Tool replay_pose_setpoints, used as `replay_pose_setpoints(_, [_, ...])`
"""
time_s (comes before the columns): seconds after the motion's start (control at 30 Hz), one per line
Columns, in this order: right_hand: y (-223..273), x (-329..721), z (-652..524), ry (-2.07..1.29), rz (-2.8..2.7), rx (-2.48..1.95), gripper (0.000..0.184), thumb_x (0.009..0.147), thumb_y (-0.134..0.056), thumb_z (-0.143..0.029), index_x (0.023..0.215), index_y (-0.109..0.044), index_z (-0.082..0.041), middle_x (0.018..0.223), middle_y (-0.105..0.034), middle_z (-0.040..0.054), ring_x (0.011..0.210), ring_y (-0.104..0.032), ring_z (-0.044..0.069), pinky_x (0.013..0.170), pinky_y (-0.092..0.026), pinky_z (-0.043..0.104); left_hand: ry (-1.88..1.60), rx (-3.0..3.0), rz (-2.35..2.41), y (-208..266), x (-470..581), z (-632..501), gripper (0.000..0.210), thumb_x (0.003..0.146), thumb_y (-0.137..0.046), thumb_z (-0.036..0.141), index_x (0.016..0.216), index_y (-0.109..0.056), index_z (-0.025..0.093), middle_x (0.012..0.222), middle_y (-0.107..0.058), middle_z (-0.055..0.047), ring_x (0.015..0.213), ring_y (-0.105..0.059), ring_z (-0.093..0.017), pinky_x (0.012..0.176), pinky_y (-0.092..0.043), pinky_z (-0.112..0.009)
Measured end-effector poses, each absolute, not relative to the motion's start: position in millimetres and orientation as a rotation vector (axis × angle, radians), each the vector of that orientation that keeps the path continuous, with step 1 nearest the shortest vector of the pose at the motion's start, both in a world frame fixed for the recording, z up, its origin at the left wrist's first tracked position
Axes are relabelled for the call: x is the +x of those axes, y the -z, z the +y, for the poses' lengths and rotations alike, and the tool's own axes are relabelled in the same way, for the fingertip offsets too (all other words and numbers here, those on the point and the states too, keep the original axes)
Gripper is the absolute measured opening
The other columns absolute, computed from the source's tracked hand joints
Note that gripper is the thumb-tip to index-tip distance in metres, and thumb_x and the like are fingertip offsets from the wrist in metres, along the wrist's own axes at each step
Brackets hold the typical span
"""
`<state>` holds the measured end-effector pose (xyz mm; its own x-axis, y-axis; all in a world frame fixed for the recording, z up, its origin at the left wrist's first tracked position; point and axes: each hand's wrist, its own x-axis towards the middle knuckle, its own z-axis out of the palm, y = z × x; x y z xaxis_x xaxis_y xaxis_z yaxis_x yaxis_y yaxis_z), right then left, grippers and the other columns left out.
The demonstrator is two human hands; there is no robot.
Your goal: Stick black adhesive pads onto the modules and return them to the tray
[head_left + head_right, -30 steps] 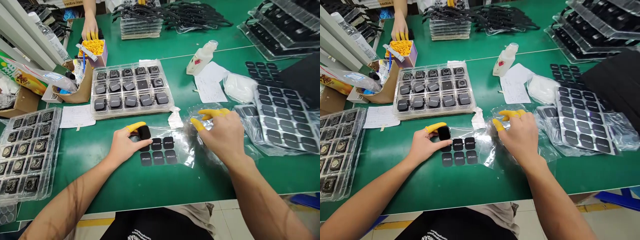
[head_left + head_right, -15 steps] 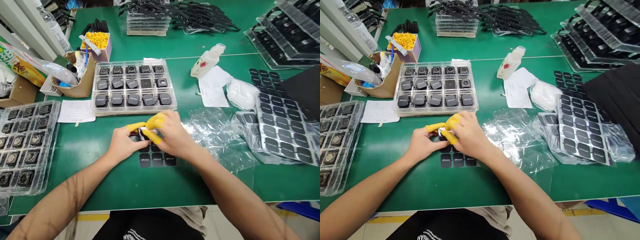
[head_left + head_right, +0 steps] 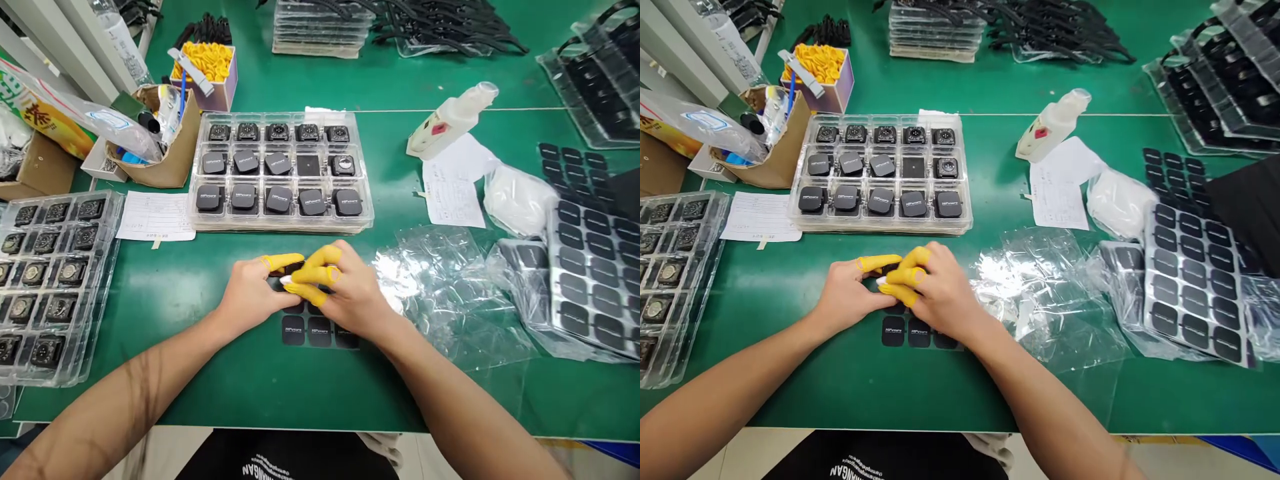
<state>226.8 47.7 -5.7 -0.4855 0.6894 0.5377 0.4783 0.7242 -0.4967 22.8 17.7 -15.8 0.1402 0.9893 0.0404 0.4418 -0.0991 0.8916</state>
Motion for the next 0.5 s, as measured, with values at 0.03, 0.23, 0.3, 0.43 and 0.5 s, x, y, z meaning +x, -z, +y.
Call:
replay_pose_setpoints(0.03, [5.7, 226.7, 47.1, -0.361, -2.168, -0.915, 0.002, 0.097, -0.072, -0.026, 0.099, -0.072, -0.027, 0.089, -0.071, 0.0045, 0.082, -0.058, 0.022, 0.073, -0.047, 0.039, -0.906, 1.671, 1.405, 15.8, 22.8, 17.7, 0.051, 0.067, -0.091, 0.026, 0.117, -0.082, 0.027, 0.101, -0.085, 0.001, 0.085, -0.079, -0.022, 0.083, -0.066, -0.034])
replay_pose_setpoints(0.23, [8.4, 221.3, 43.8, -0.337, -2.187, -0.978, 0.008, 0.1, -0.069, -0.032, 0.095, -0.073, -0.029, 0.088, -0.074, 0.0029, 0.08, -0.06, 0.021, 0.075, -0.043, 0.04, -0.918, 1.688, 1.407, 13.1, 23.3, 18.2, 0.048, 0.066, -0.092, 0.024, 0.113, -0.083, 0.025, 0.099, -0.085, 0.001, 0.084, -0.079, -0.022, 0.084, -0.066, -0.033])
replay_pose_setpoints(0.3, [10.6, 221.3, 46.6, -0.279, -2.168, -0.972, 0.009, 0.1, -0.069, -0.032, 0.095, -0.074, -0.027, 0.089, -0.074, 0.0039, 0.08, -0.061, 0.021, 0.073, -0.043, 0.04, -0.907, 1.67, 1.391, 13.5, 23.5, 18.4, 0.046, 0.066, -0.091, 0.023, 0.112, -0.084, 0.026, 0.098, -0.085, 0.002, 0.085, -0.08, -0.022, 0.084, -0.067, -0.033])
replay_pose_setpoints(0.43, [7.7, 239.2, 54.8, -0.051, -2.102, -1.208, 0.007, 0.099, -0.068, -0.029, 0.099, -0.073, -0.024, 0.093, -0.075, 0.0084, 0.089, -0.064, 0.026, 0.078, -0.046, 0.045, -0.977, 1.537, 1.372, 16.0, 23.9, 17.8, 0.05, 0.068, -0.095, 0.035, 0.115, -0.083, 0.023, 0.099, -0.085, -0.001, 0.086, -0.081, -0.023, 0.087, -0.068, -0.034])
replay_pose_setpoints(0.5, [1.3, 249.4, 53.9, -0.026, -2.109, -1.278, 0.014, 0.099, -0.068, -0.03, 0.111, -0.072, -0.025, 0.108, -0.075, 0.0121, 0.102, -0.066, 0.031, 0.086, -0.048, 0.05, -1.05, 1.653, 1.38, 16.0, 24.3, 16.7, 0.048, 0.069, -0.095, 0.034, 0.114, -0.082, 0.023, 0.096, -0.085, -0.002, 0.081, -0.081, -0.021, 0.084, -0.068, -0.033])
